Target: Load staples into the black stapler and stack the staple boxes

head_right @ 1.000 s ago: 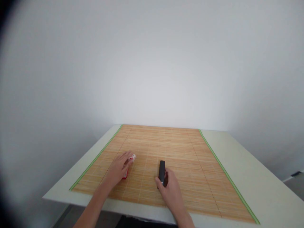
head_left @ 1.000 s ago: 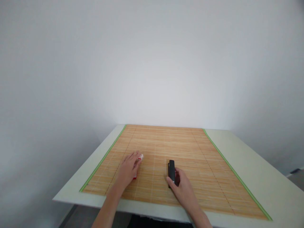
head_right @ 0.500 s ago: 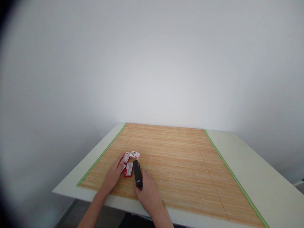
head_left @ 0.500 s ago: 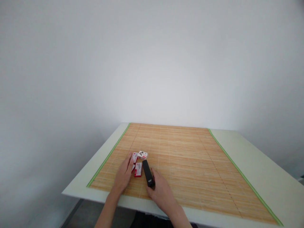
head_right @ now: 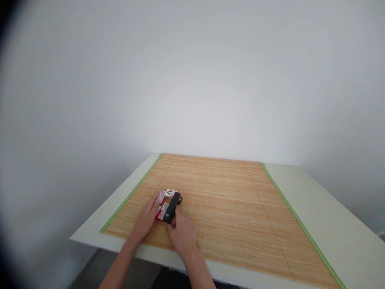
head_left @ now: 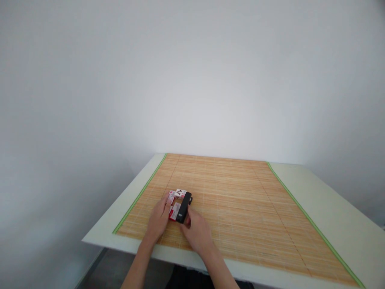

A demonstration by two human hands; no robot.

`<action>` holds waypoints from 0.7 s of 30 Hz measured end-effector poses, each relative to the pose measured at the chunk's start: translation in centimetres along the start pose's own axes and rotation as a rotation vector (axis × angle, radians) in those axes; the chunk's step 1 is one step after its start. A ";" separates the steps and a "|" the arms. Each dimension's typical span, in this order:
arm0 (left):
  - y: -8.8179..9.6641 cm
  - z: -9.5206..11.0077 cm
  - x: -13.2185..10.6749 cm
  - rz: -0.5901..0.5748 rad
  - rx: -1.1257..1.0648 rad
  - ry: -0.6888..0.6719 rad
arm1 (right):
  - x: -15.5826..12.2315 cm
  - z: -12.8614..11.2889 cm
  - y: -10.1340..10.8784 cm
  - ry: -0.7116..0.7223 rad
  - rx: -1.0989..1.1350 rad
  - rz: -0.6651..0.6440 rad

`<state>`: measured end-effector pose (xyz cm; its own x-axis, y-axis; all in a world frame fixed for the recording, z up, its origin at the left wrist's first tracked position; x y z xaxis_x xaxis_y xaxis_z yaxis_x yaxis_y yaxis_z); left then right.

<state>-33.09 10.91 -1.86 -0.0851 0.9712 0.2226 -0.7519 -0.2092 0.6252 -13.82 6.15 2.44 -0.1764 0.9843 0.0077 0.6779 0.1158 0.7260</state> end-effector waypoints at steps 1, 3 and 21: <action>-0.1 -0.1 0.1 0.002 0.013 -0.006 | 0.1 0.0 -0.1 0.006 -0.005 0.002; -0.2 -0.3 0.3 0.010 0.044 -0.018 | 0.3 0.3 -0.2 0.016 -0.018 0.012; -0.6 -1.4 0.4 0.067 0.239 -0.098 | 1.8 0.8 -0.5 0.053 -0.082 0.009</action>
<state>-33.61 11.54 -3.19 -0.0572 0.9410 0.3335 -0.5700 -0.3050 0.7629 -13.87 7.93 1.52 -0.2097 0.9765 0.0489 0.6191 0.0939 0.7797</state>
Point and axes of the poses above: each hand's wrist, its own x-axis towards the middle knuckle, its own y-axis out of the back of the hand, z = x × y, the point moved 5 cm from there along x, towards the middle knuckle, and after that the axes turned 1 degree about y, right-handed, at the moved point
